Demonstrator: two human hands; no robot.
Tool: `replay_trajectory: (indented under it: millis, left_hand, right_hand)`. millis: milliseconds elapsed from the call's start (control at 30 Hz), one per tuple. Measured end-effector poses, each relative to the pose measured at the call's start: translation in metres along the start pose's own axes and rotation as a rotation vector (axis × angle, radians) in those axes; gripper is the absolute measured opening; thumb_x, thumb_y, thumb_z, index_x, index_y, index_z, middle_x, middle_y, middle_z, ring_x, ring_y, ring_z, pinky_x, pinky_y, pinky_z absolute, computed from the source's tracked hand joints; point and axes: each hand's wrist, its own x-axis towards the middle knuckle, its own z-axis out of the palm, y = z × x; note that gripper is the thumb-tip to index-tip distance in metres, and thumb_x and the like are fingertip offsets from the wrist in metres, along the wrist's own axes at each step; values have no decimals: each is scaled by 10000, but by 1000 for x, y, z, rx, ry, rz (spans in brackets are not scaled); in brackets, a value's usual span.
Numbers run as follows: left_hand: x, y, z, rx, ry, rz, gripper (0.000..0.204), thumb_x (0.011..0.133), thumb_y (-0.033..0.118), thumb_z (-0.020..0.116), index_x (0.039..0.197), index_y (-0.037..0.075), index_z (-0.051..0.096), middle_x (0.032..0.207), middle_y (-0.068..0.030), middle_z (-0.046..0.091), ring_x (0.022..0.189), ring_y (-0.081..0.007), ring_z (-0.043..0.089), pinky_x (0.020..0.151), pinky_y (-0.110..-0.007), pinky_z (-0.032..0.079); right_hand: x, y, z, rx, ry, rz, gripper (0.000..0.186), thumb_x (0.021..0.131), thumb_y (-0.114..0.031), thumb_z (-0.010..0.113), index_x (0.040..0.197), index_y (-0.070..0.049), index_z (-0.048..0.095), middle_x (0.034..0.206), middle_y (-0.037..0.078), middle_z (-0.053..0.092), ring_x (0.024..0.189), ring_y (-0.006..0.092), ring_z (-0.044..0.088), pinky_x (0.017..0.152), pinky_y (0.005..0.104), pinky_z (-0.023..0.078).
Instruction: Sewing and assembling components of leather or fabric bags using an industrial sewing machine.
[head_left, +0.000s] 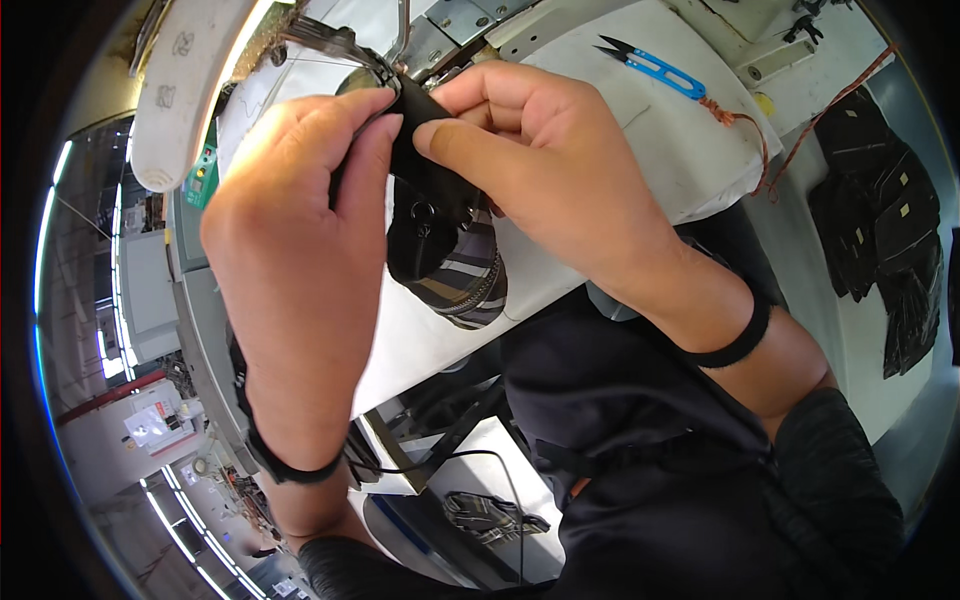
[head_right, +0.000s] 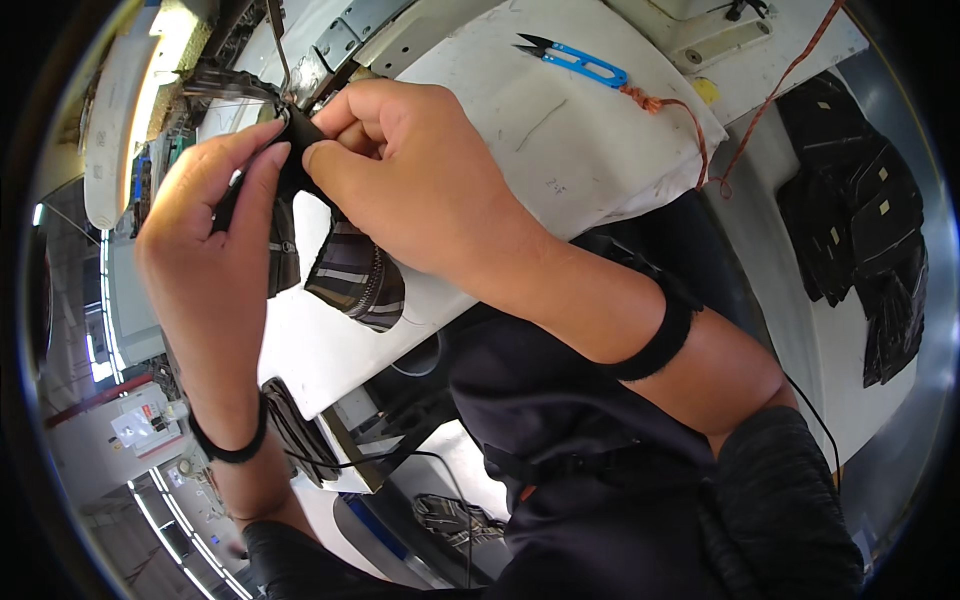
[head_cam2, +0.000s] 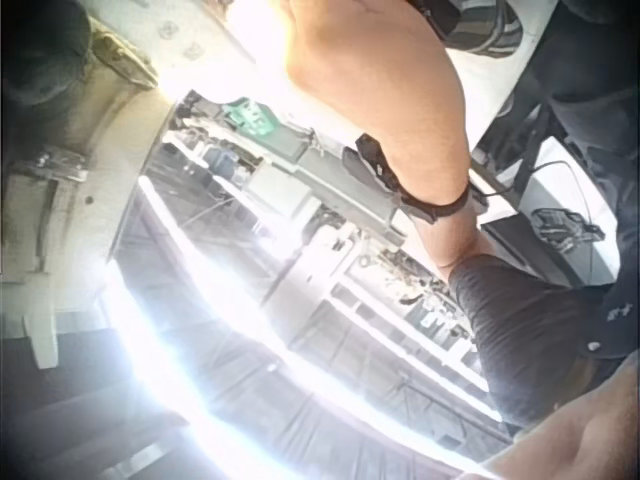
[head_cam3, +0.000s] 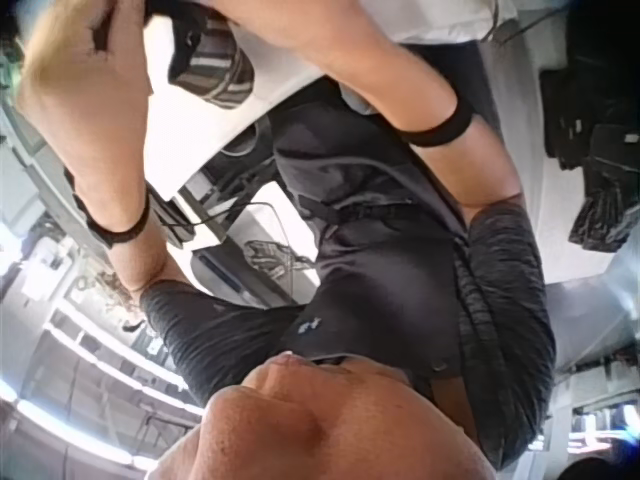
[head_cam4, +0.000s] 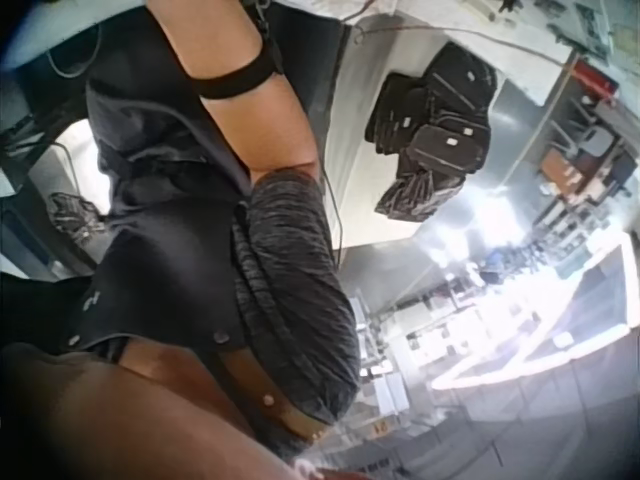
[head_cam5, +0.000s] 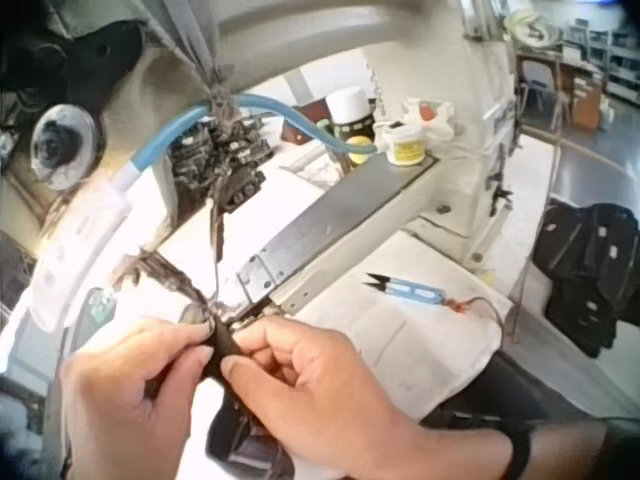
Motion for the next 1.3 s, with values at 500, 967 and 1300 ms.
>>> replay_trajectory:
  millis: [500,967,1300]
  left_hand:
    - [-18,49,42,-23,307,-291,157,998,37,716,1137,-15,768,1003,-161,750,863,-305,733,776,-378,584]
    - [-50,45,54,-110,338,-248,336,910,-83,776,1216,52,811,1064,-102,718,919,-207,698,788,-315,564]
    - [-57,20,43,-703,249,-527,194,1011,36,751,1192,-15,800,1120,-71,778,977,-127,696,898,-268,544]
  right_hand:
    - [-3,4,-5,-9,-37,-100,170,1010,-51,654,1130,62,699,872,56,750,709,49,604,629,261,497]
    - [-37,3,-28,-292,-57,-34,333,955,-20,666,1283,-7,723,1128,71,769,1003,141,698,897,312,550]
    - [-54,-5,-18,-384,16,-290,266,973,-28,659,1223,31,728,976,123,718,813,174,662,725,320,543]
